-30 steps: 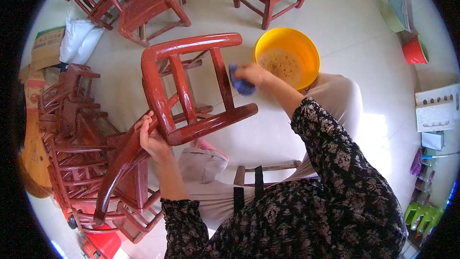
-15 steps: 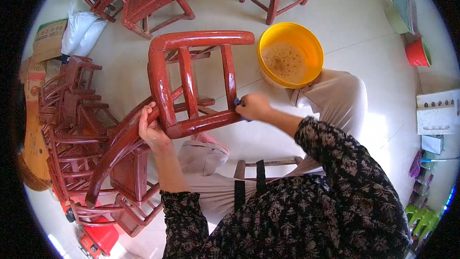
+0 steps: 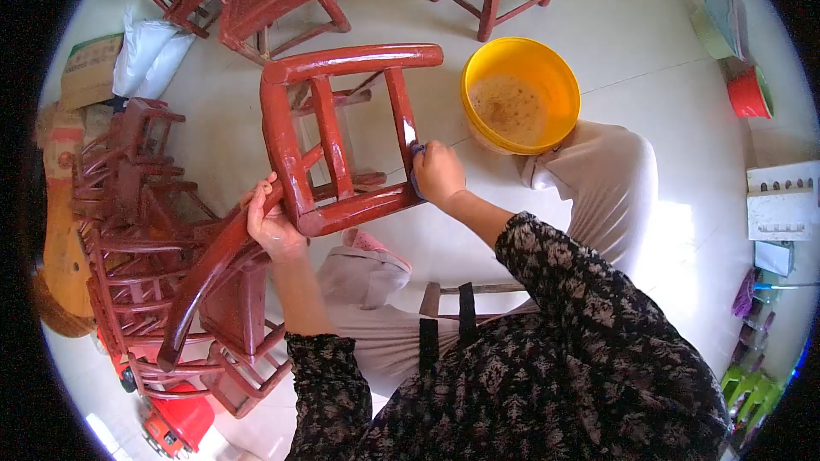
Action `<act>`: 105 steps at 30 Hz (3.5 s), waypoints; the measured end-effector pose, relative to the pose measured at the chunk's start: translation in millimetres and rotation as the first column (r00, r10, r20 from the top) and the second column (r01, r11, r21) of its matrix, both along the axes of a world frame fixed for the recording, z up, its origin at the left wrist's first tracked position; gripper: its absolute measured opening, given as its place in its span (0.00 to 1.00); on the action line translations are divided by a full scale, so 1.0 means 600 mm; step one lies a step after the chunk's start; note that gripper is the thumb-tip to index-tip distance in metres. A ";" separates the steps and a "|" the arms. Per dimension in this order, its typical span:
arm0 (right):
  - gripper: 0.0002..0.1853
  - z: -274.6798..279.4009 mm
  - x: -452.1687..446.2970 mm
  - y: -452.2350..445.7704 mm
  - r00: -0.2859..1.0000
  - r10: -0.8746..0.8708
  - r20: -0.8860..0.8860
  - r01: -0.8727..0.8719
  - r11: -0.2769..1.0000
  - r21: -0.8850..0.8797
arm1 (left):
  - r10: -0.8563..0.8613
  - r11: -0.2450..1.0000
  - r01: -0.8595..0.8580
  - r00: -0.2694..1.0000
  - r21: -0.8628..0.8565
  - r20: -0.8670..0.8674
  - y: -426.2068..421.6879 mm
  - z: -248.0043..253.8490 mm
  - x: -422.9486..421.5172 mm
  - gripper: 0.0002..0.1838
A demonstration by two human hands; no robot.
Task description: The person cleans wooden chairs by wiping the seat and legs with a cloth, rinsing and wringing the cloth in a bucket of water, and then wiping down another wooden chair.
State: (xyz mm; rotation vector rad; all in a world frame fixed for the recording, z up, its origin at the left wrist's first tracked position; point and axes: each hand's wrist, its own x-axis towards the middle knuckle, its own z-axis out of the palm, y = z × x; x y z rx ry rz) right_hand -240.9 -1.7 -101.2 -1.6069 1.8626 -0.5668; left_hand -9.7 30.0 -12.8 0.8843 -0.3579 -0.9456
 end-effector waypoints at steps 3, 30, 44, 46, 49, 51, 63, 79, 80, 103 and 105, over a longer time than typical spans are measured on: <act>0.12 -0.003 -0.028 0.001 0.988 0.140 0.060 -0.128 0.977 -0.170 | 0.020 1.000 -0.020 1.000 0.024 -0.008 -0.008 -0.006 0.001 0.01; 0.29 0.063 0.070 0.031 0.903 0.204 0.378 -0.068 0.937 -0.343 | -0.155 0.943 0.188 0.978 -0.274 0.138 -0.065 0.020 -0.050 0.05; 0.27 -0.074 0.000 -0.114 0.843 -0.033 0.536 0.057 0.998 -0.028 | 0.113 0.944 -0.103 0.994 -0.313 0.012 -0.003 0.098 0.014 0.09; 0.31 -0.082 0.014 -0.114 0.774 -0.127 0.621 0.170 0.985 -0.011 | 0.125 0.891 -0.096 0.992 -0.444 0.036 0.002 0.101 0.026 0.10; 0.34 -0.082 0.042 -0.107 0.696 -0.228 0.681 0.353 0.934 -0.048 | 0.237 0.897 -0.167 0.963 -0.410 0.128 0.012 0.116 0.030 0.11; 0.33 -0.075 0.057 -0.104 0.649 -0.297 0.700 0.428 0.904 -0.014 | 0.210 0.896 -0.134 0.968 -0.423 0.138 0.016 0.120 0.026 0.11; 0.33 -0.160 0.240 -0.024 0.681 -0.335 0.651 0.322 0.936 0.145 | 0.319 0.892 -0.204 0.916 -0.403 0.242 -0.002 0.123 0.043 0.08; 0.29 -0.159 0.278 0.053 0.678 0.730 -0.093 -0.734 0.679 -0.021 | 0.680 0.726 -0.641 0.723 -0.250 0.122 -0.024 0.144 0.064 0.05; 0.29 -0.165 0.267 0.041 0.675 0.732 -0.091 -0.736 0.677 -0.016 | 0.682 0.725 -0.644 0.721 -0.245 0.123 -0.023 0.142 0.067 0.05; 0.28 -0.218 0.039 -0.071 0.648 0.762 -0.021 -0.729 0.627 0.276 | 0.744 0.666 -0.711 0.657 -0.227 0.123 -0.031 0.138 0.095 0.07; 0.28 -0.226 0.046 -0.104 0.806 0.592 -0.024 -0.557 0.771 0.309 | 0.746 0.666 -0.714 0.649 -0.216 0.151 -0.028 0.135 0.096 0.07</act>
